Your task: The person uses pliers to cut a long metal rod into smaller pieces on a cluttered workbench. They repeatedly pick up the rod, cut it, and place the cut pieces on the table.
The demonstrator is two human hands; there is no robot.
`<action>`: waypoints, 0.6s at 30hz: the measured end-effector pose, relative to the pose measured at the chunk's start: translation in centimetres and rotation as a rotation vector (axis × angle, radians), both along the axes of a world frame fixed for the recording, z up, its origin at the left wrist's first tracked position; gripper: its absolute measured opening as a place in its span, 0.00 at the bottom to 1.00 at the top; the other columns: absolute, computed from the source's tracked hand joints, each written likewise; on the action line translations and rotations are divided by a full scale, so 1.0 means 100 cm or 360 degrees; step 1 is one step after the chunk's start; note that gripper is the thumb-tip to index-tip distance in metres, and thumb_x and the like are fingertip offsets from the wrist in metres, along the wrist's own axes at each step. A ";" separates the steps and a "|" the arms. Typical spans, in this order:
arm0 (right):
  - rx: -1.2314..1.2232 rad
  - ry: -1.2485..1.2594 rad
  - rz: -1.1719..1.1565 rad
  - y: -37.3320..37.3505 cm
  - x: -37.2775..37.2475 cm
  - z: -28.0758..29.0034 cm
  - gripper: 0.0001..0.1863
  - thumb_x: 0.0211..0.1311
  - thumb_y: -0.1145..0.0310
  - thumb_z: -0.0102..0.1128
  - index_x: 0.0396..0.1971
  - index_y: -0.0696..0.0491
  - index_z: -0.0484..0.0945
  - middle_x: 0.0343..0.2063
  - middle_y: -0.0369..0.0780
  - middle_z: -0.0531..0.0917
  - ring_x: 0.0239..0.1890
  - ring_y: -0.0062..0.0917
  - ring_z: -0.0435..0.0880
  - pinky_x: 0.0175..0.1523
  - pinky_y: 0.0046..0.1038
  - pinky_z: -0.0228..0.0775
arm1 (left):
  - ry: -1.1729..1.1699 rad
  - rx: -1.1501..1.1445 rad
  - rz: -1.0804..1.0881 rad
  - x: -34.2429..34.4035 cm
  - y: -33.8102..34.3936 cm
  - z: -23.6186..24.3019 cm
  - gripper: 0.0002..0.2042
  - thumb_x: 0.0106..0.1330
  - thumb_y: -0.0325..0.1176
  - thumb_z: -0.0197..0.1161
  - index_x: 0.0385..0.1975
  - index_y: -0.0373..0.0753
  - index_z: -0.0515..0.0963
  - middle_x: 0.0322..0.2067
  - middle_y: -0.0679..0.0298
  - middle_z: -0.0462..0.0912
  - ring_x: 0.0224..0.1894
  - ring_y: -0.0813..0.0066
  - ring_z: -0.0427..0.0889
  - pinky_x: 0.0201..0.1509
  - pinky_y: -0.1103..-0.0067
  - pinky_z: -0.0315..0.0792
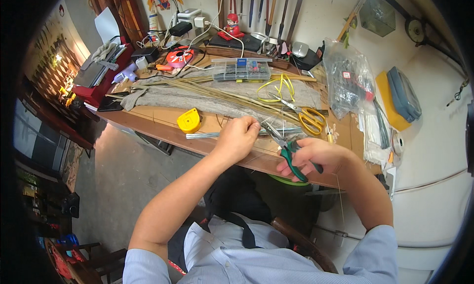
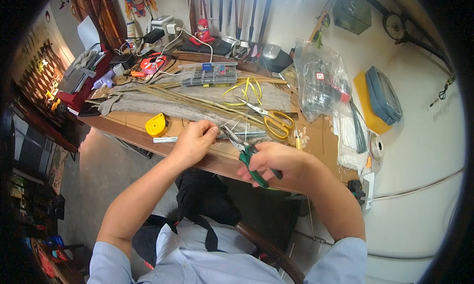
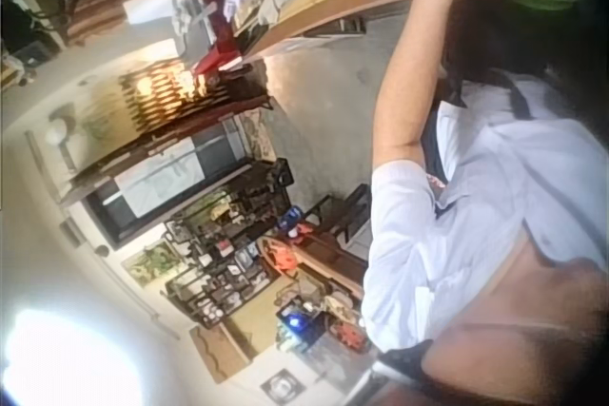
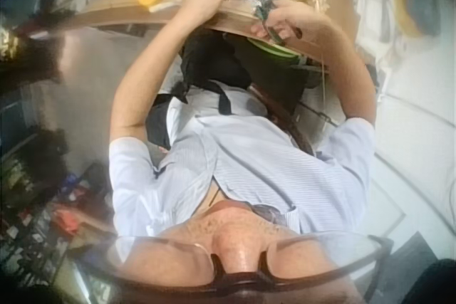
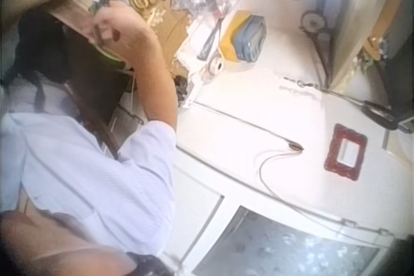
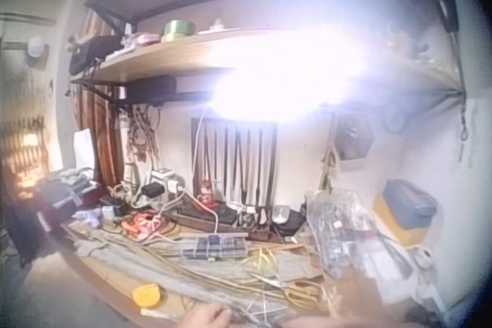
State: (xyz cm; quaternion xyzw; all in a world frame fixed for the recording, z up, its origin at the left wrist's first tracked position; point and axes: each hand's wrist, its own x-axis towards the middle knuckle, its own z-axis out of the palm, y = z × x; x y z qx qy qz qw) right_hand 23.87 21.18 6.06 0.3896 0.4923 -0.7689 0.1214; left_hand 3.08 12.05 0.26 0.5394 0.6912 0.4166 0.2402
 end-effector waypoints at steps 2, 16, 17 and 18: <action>-0.0211 0.0147 -0.0050 0.003 0.000 0.001 0.23 0.51 0.77 0.51 0.51 0.60 0.69 0.48 0.53 0.77 0.50 0.38 0.78 0.50 0.39 0.75 | 0.0021 -0.0008 0.0003 -0.004 0.001 -0.002 0.12 0.65 0.36 0.55 0.33 0.31 0.78 0.21 0.56 0.80 0.27 0.68 0.80 0.34 0.73 0.72; -0.0488 0.0538 -0.0179 0.011 0.007 -0.022 0.28 0.50 0.76 0.47 0.57 0.62 0.64 0.52 0.56 0.74 0.54 0.45 0.76 0.56 0.44 0.70 | 0.0172 0.0196 0.0171 -0.009 -0.001 0.006 0.11 0.66 0.35 0.55 0.34 0.32 0.78 0.22 0.57 0.80 0.26 0.68 0.79 0.32 0.73 0.71; -0.0459 0.0497 -0.0199 0.010 0.005 -0.020 0.28 0.51 0.77 0.48 0.57 0.62 0.64 0.52 0.56 0.75 0.53 0.44 0.77 0.56 0.43 0.71 | 0.0160 0.0235 0.0193 -0.009 -0.001 0.006 0.11 0.65 0.35 0.55 0.34 0.32 0.78 0.22 0.57 0.80 0.26 0.68 0.79 0.32 0.73 0.71; -0.0317 0.0403 -0.0219 0.004 0.003 -0.016 0.27 0.52 0.77 0.48 0.56 0.61 0.64 0.51 0.56 0.75 0.53 0.44 0.77 0.56 0.42 0.71 | 0.0107 0.0225 0.0182 -0.009 -0.002 0.007 0.11 0.65 0.35 0.55 0.33 0.32 0.78 0.23 0.54 0.80 0.28 0.62 0.79 0.34 0.71 0.71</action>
